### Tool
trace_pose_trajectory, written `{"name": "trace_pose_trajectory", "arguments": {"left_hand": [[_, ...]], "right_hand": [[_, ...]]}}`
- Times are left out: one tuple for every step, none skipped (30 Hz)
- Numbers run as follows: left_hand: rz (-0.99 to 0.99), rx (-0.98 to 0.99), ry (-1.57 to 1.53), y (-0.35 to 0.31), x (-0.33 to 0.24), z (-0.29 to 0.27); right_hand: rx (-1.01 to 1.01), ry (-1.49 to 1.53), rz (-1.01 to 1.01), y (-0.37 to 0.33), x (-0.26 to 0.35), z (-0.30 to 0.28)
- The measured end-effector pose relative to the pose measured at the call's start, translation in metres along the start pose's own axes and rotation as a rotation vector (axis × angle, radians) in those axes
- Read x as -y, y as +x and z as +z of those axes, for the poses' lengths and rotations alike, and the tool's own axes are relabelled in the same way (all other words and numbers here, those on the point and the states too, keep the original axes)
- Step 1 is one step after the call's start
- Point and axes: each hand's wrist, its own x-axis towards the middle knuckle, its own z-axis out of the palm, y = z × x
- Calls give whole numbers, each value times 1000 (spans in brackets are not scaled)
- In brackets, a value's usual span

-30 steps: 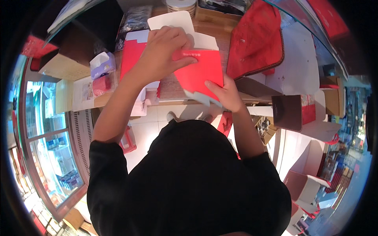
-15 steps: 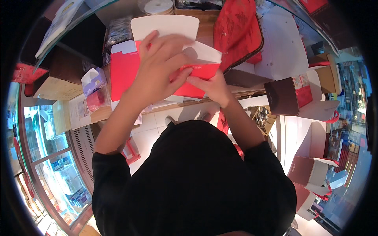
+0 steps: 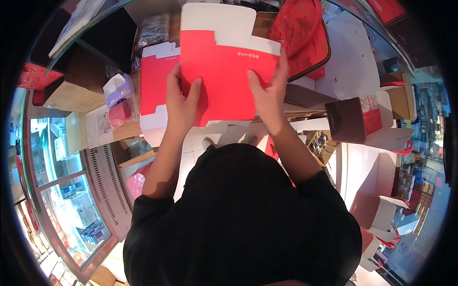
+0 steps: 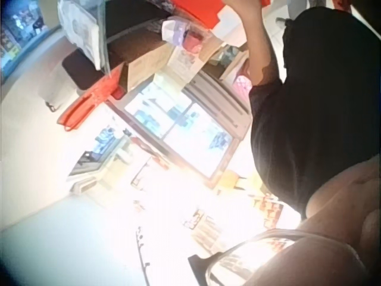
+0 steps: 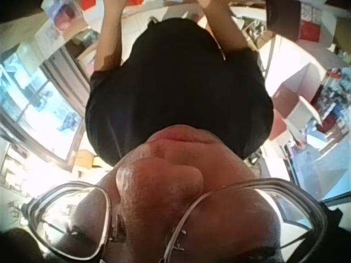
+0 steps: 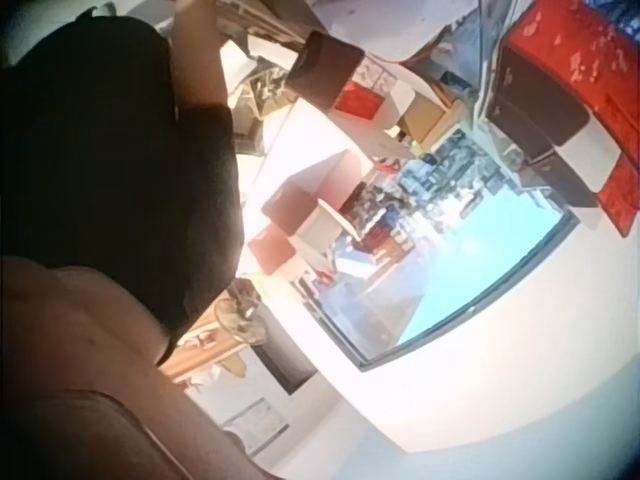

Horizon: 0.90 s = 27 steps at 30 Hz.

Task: The person assembles red cardboard boxes by folding the flaps and tucking them into slots to form a rectangular container. They repeat this process for multiple boxes, placing the finished units into a larger white shipping box on the table.

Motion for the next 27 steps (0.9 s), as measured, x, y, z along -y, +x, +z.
{"name": "trace_pose_trajectory", "arguments": {"left_hand": [[-4, -5, 7, 0, 0, -1], [-8, -9, 14, -1, 0, -3], [-12, -14, 22, -1, 1, -5], [9, 26, 67, -1, 1, -8], [28, 78, 105, 0, 1, -10], [48, 130, 143, 1, 1, -11], [121, 143, 197, 4, -2, -11], [196, 152, 248, 9, -8, -12], [271, 161, 297, 14, -11, -12], [289, 195, 329, 18, -11, -15], [305, 226, 360, 23, -9, -18], [320, 258, 390, 27, -7, -19], [326, 260, 425, 29, -5, -18], [333, 262, 460, 31, -4, -17], [339, 265, 496, 33, -2, -15], [360, 256, 537, 35, 0, -12], [381, 247, 578, 37, 2, -9], [402, 237, 619, 38, 4, -6], [396, 272, 644, 37, 4, -7], [389, 305, 669, 37, 4, -8], [381, 337, 696, 36, 2, -10], [415, 338, 703, 36, 0, -11], [447, 337, 711, 36, -3, -11], [478, 334, 722, 36, -8, -11], [541, 319, 759, 36, -17, -13], [602, 306, 793, 35, -28, -14], [662, 293, 827, 36, -36, -18]], "right_hand": [[-13, -124, -170, 3, 0, 2], [-47, -251, -338, 7, 2, 4], [-44, -329, -474, 13, 7, 2], [-43, -404, -608, 20, 13, 1], [181, -538, -639, 27, 20, -6], [279, -500, -544, 31, 23, -4], [366, -453, -446, 35, 22, -2], [454, -403, -351, 40, 20, 0], [392, -429, -399, 47, 14, 3], [473, -411, -316, 53, 7, 1], [556, -392, -233, 57, 0, -4], [639, -372, -149, 61, -7, -11], [741, -409, -115, 63, -12, -14], [796, -366, 8, 60, -15, -15], [850, -323, 131, 55, -16, -16], [894, -282, 257, 52, -17, -18], [851, -151, 316, 45, -23, -15], [806, -21, 373, 35, -33, -9], [767, 114, 430, 30, -33, -4], [830, 42, 471, 30, -31, -3], [894, -31, 509, 32, -27, -4], [958, -109, 543, 35, -23, -3], [864, 18, 532, 29, -29, -1], [771, 144, 520, 19, -40, 1], [675, 270, 510, 13, -45, 5], [611, 376, 465, 10, -43, 12], [546, 480, 421, 7, -38, 24]]}}
